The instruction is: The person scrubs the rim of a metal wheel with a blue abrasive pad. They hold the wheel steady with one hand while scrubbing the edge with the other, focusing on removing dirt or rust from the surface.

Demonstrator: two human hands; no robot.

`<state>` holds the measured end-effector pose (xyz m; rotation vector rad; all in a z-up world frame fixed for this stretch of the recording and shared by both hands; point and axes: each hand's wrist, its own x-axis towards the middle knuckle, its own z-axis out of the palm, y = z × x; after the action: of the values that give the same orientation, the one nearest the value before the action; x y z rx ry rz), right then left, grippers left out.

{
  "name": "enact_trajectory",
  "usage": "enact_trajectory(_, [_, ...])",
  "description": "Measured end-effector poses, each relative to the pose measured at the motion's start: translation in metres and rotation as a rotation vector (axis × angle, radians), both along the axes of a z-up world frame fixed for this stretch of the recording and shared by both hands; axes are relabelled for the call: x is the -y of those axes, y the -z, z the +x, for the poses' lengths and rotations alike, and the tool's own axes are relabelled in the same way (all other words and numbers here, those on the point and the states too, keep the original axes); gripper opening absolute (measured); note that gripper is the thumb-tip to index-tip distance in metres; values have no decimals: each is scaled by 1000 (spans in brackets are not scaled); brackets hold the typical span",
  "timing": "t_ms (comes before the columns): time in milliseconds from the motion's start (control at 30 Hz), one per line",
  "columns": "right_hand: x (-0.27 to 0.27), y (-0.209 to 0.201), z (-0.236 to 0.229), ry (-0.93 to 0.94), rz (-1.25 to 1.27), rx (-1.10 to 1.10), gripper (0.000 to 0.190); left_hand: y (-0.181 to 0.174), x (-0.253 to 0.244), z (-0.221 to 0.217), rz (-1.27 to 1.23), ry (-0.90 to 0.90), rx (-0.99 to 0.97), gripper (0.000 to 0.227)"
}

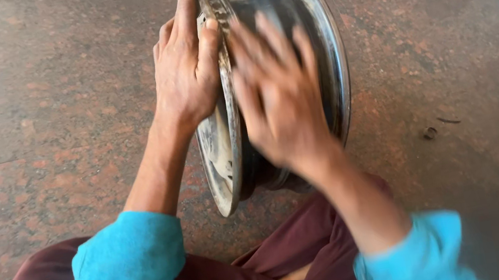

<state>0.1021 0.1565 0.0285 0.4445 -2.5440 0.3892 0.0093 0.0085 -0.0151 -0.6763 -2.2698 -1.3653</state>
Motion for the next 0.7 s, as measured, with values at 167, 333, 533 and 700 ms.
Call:
enact_trajectory(167, [13, -1, 19, 15, -15, -7, 60, -15, 7, -11, -129, -51, -15, 63])
enact_trajectory(333, [7, 13, 20, 29, 19, -29, 60, -2, -1, -13, 5, -2, 10, 62])
enact_trajectory(533, [9, 8, 8, 17, -26, -54, 62, -21, 7, -15, -34, 28, 65, 61])
enact_trajectory(700, [8, 22, 30, 52, 34, -87, 61, -9, -3, -11, 143, 90, 88, 60])
